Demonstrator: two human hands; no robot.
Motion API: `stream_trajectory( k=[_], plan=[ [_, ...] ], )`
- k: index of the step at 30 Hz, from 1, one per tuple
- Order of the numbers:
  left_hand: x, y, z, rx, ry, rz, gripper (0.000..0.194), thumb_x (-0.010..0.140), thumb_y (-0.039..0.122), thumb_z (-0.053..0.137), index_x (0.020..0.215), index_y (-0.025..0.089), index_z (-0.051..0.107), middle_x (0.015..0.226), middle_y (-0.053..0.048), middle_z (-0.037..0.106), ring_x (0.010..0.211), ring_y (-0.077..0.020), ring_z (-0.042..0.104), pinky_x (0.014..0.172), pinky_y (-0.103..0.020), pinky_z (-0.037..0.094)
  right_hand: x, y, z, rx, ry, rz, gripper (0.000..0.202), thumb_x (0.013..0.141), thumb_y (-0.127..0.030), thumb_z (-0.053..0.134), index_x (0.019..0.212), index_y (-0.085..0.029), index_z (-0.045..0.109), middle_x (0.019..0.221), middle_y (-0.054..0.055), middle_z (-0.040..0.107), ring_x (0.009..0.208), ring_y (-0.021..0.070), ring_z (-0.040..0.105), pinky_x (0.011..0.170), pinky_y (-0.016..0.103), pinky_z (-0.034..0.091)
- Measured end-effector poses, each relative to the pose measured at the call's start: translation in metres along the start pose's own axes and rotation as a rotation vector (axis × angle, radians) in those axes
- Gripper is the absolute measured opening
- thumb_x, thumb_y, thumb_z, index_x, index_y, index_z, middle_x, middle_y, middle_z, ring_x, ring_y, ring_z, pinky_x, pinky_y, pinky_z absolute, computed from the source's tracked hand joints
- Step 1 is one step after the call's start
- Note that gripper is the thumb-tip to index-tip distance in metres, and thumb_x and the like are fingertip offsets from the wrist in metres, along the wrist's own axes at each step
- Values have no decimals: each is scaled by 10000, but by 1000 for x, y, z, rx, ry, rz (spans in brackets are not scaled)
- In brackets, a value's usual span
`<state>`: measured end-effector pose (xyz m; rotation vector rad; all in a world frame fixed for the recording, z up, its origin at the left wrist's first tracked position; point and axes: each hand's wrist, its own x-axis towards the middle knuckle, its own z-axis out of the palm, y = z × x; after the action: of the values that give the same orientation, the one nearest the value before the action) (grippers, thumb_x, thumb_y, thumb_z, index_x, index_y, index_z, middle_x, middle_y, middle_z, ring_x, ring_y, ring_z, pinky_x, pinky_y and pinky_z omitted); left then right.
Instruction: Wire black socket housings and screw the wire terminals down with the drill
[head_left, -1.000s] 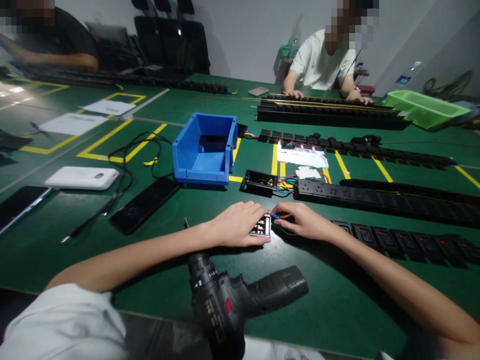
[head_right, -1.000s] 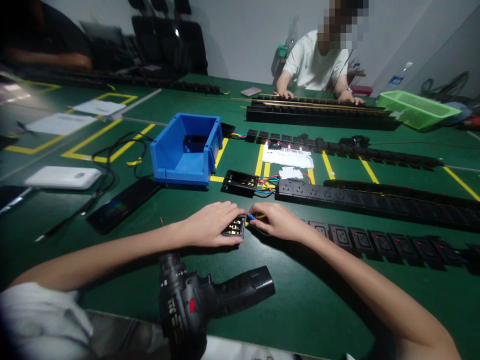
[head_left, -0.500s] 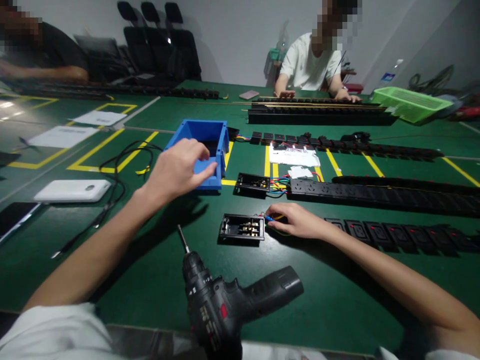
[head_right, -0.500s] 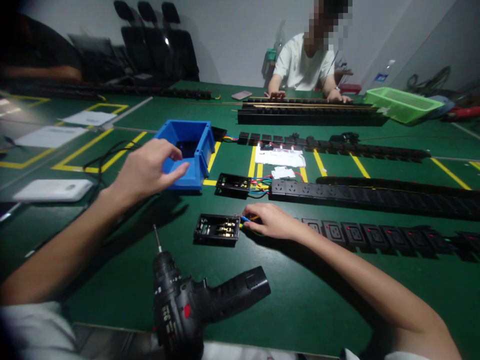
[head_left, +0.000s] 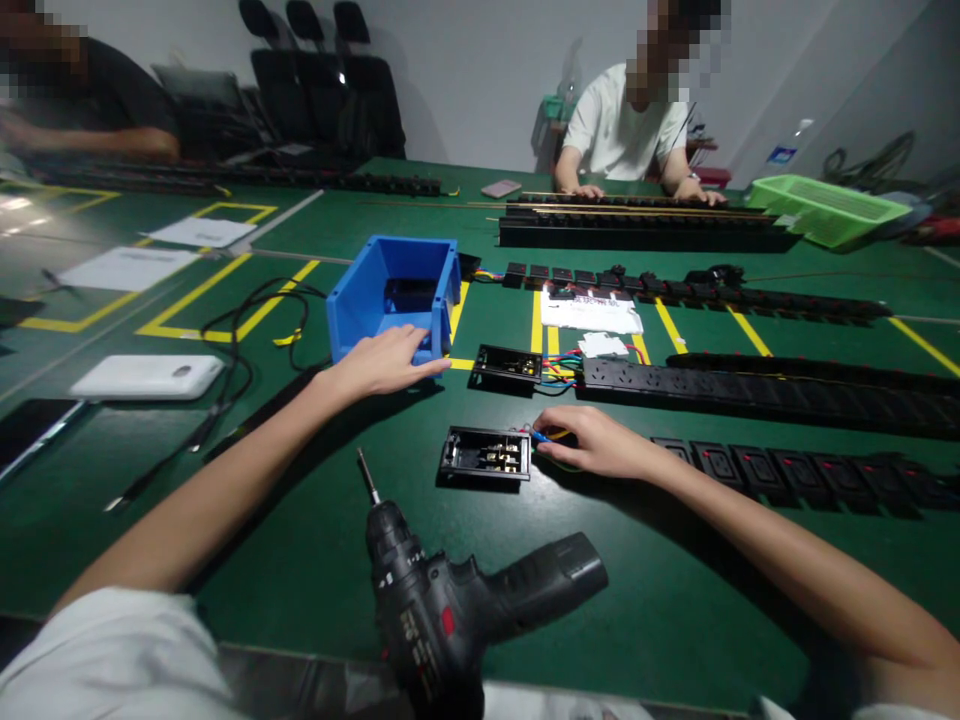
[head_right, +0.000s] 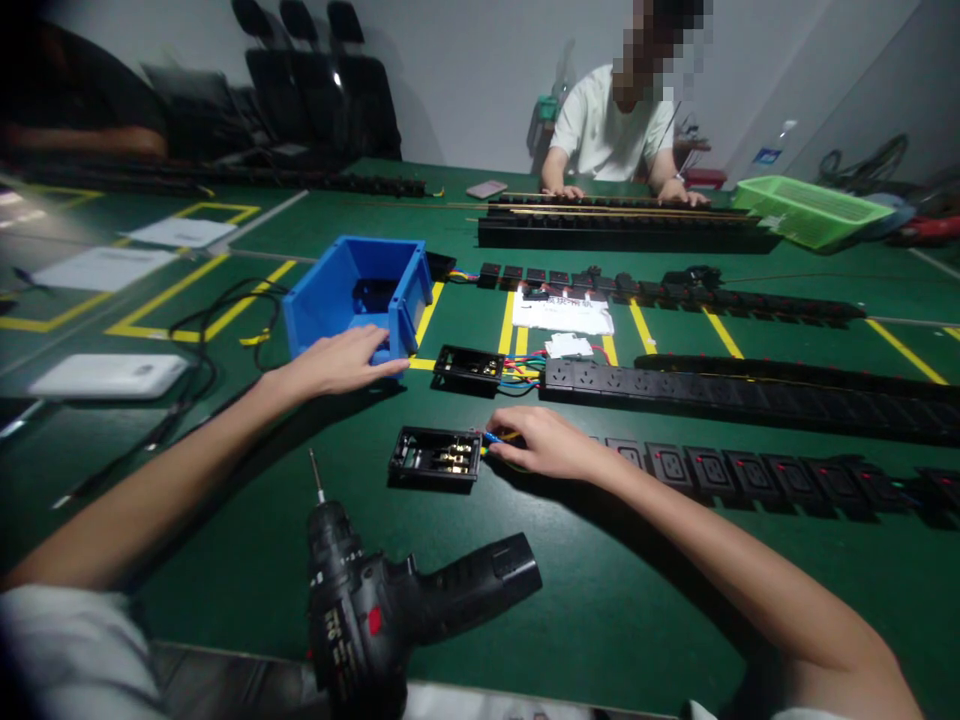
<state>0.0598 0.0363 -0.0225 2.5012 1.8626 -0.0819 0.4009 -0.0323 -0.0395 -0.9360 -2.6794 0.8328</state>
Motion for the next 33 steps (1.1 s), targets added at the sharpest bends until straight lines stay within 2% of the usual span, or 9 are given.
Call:
stream_trajectory(
  k=[5,14,21,30,33],
  plan=[
    [5,5,10,65,54,14,680,886,704,249,1086,169,618,1165,-140,610,1057,-319,587,782,-381,471,0,0,1,-3,0,1,251,950,-363,506,1078,-164,589,1036,54,629,927,145,581,828,273,449],
    [7,5,12,31,46,-7,654,871,713,266,949,184,643,1060,-105,672,946,-301,634,665,-336,435,1,0,1,0,-4,11,241,950,-360,505,1080,-172,582,1039,43,626,930,143,577,834,273,445],
    [7,5,12,26,54,-18,626,868,704,280,936,186,626,1066,-107,676,935,-311,640,659,-337,436,0,0,1,-4,-8,17,244,950,-365,504,1088,-178,580,1050,37,624,947,143,576,848,276,446],
    [6,5,11,0,93,5,589,879,677,303,1082,207,594,1093,-101,653,965,-298,627,715,-346,458,1,0,1,-4,-8,20,243,948,-369,504,1084,-182,578,1047,35,626,944,144,577,848,278,446],
    [6,3,11,-18,113,28,579,872,680,327,1018,198,612,1081,-99,651,965,-289,621,733,-345,460,1,0,1,-1,-7,17,244,949,-375,503,1083,-184,575,1048,34,624,946,143,577,851,278,446]
  ],
)
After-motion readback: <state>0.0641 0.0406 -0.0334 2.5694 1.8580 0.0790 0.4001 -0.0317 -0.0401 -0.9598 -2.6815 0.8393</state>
